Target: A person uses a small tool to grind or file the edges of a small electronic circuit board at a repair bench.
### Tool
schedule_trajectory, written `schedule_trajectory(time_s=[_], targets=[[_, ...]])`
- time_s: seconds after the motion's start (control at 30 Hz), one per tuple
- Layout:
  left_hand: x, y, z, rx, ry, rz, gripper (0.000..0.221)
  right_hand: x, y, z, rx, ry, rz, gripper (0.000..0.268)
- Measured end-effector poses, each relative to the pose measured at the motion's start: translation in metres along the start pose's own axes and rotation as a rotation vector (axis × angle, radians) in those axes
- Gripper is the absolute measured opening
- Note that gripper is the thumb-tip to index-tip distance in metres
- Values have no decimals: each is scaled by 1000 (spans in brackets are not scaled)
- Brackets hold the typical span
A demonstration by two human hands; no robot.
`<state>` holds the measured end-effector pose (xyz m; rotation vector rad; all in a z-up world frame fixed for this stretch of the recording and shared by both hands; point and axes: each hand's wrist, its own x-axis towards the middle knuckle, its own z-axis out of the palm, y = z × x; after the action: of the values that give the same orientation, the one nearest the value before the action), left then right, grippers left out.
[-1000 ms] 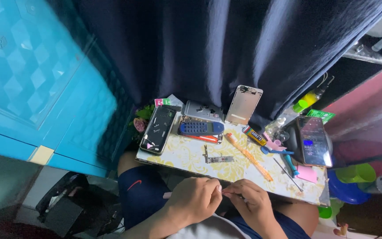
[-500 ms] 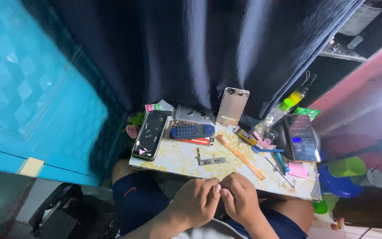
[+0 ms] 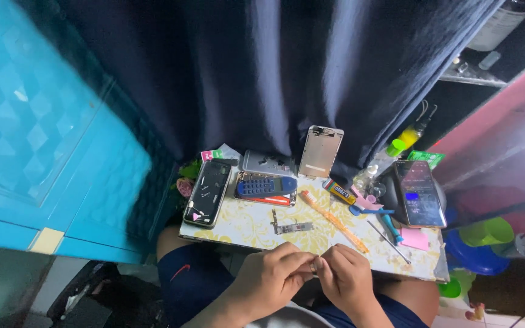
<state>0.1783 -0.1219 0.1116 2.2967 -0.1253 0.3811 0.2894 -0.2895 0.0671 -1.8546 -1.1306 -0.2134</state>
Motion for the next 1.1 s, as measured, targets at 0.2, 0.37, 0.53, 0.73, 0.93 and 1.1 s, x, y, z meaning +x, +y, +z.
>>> schedule_trajectory(time_s=[0.2, 0.37, 0.53, 0.73, 0.93, 1.1], targets=[[5, 0, 8, 187, 59, 103, 15, -13, 14, 19, 140, 2, 351, 45], [6, -10, 14, 318, 137, 104, 26, 0, 11, 18, -17, -26, 285, 42], [5, -8, 26, 329, 83, 31, 8, 11, 16, 21, 15, 141, -53, 41], [8, 0, 12, 456, -45, -5, 17, 13, 6, 14, 58, -78, 371, 47], [8, 5, 2, 176, -54, -116, 45, 14, 4, -8, 171, -53, 35, 32], [2, -5, 5, 134, -10, -111, 37, 9, 3, -12, 361, -60, 150, 15]])
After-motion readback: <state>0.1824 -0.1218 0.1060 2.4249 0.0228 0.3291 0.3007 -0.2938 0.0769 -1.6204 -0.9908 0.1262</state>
